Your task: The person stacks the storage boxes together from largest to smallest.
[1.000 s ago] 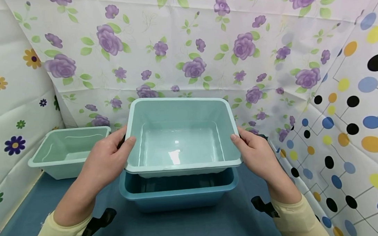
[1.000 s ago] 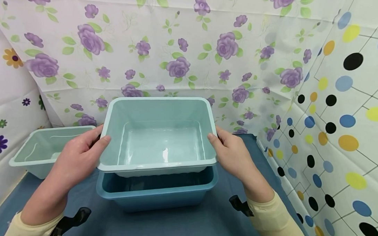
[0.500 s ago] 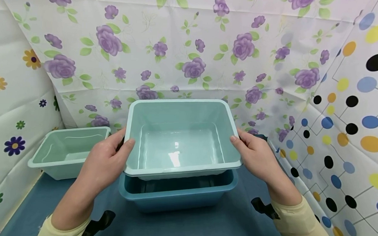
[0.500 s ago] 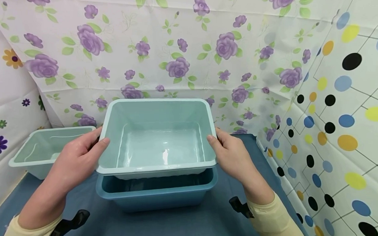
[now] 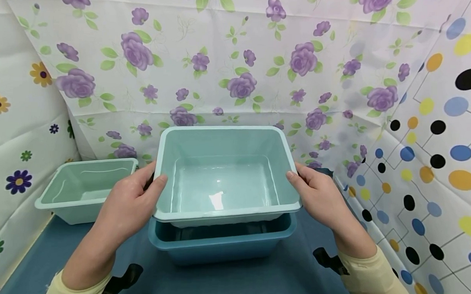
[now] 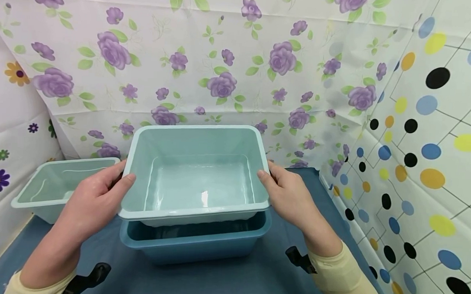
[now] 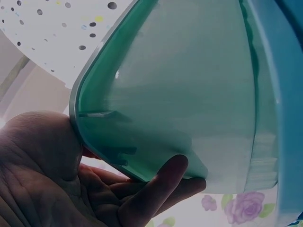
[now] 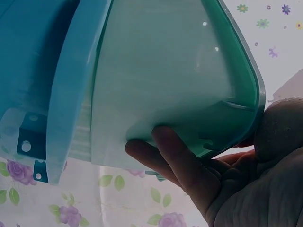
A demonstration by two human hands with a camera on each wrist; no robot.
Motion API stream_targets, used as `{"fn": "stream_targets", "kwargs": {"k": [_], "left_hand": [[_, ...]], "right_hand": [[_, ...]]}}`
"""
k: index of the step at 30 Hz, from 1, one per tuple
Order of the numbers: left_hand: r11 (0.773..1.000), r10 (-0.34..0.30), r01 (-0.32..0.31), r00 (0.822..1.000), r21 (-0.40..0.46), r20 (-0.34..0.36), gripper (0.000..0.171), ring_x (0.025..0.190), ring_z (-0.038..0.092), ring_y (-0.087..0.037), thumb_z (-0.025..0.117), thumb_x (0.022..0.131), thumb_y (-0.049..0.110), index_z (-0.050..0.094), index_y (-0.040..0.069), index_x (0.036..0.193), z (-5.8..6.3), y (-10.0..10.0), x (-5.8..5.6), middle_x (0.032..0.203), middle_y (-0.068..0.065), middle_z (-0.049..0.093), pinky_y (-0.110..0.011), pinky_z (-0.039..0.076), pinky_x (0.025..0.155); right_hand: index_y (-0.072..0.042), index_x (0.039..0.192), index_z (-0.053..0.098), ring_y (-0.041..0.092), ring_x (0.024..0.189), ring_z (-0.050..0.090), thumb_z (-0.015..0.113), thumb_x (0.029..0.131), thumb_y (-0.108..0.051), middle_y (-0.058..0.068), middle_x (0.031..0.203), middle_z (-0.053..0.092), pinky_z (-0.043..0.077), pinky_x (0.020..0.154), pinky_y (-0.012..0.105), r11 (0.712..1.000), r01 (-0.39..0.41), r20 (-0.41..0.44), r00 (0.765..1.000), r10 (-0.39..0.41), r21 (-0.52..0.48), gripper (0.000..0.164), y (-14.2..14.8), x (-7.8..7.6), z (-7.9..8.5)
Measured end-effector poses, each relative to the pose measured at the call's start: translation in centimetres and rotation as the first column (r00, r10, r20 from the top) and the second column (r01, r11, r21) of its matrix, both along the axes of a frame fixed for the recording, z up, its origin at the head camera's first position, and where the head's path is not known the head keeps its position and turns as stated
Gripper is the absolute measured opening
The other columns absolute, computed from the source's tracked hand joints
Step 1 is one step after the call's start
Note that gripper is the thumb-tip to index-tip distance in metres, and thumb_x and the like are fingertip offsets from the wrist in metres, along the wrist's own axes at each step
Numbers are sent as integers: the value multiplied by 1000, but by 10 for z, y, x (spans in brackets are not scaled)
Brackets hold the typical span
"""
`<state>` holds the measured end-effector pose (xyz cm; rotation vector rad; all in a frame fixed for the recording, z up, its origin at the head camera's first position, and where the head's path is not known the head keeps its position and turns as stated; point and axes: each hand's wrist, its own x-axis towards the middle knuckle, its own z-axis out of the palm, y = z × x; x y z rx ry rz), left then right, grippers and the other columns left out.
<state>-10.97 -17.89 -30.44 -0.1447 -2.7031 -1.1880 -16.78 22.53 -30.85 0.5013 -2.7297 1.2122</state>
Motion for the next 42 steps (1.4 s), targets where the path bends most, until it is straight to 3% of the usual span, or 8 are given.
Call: {"fn": "stream_targets", "kwargs": {"k": [20, 29, 33, 42], "left_hand": [[999, 1, 1, 999, -42, 49, 67, 128, 72, -37, 47, 120, 49, 33, 15, 176, 0, -2, 3, 159, -20, 61, -64, 60, 99], [999, -10, 14, 997, -52, 74, 67, 124, 73, -35, 48, 120, 46, 36, 10, 175, -4, -4, 2, 155, -22, 65, -55, 61, 91], [998, -9, 15, 996, -67, 88, 68, 117, 74, -31, 47, 120, 47, 36, 9, 175, -5, -5, 0, 151, -22, 67, -45, 58, 79], [997, -12, 21, 993, -78, 121, 69, 117, 72, -31, 45, 120, 49, 35, 7, 175, -8, -6, -4, 155, -23, 64, -42, 55, 77]], "right_hand": [[-11, 167, 52, 27, 116, 77, 55, 119, -41, 14, 143, 74, 63, 97, 57, 1000, -23, 33, 999, 23, 18, 57, 0, 3, 0], [-11, 167, 52, 27, 120, 75, 54, 119, -43, 13, 146, 72, 61, 98, 57, 999, -35, 56, 998, 33, 33, 58, 2, 3, -2], [-10, 166, 53, 27, 119, 75, 54, 119, -44, 13, 143, 74, 61, 98, 56, 999, -39, 78, 996, 37, 28, 58, 2, 2, -3], [-8, 165, 54, 23, 109, 74, 55, 119, -43, 13, 141, 74, 57, 86, 44, 998, -43, 104, 994, 38, 43, 59, 3, -1, -5]]}}
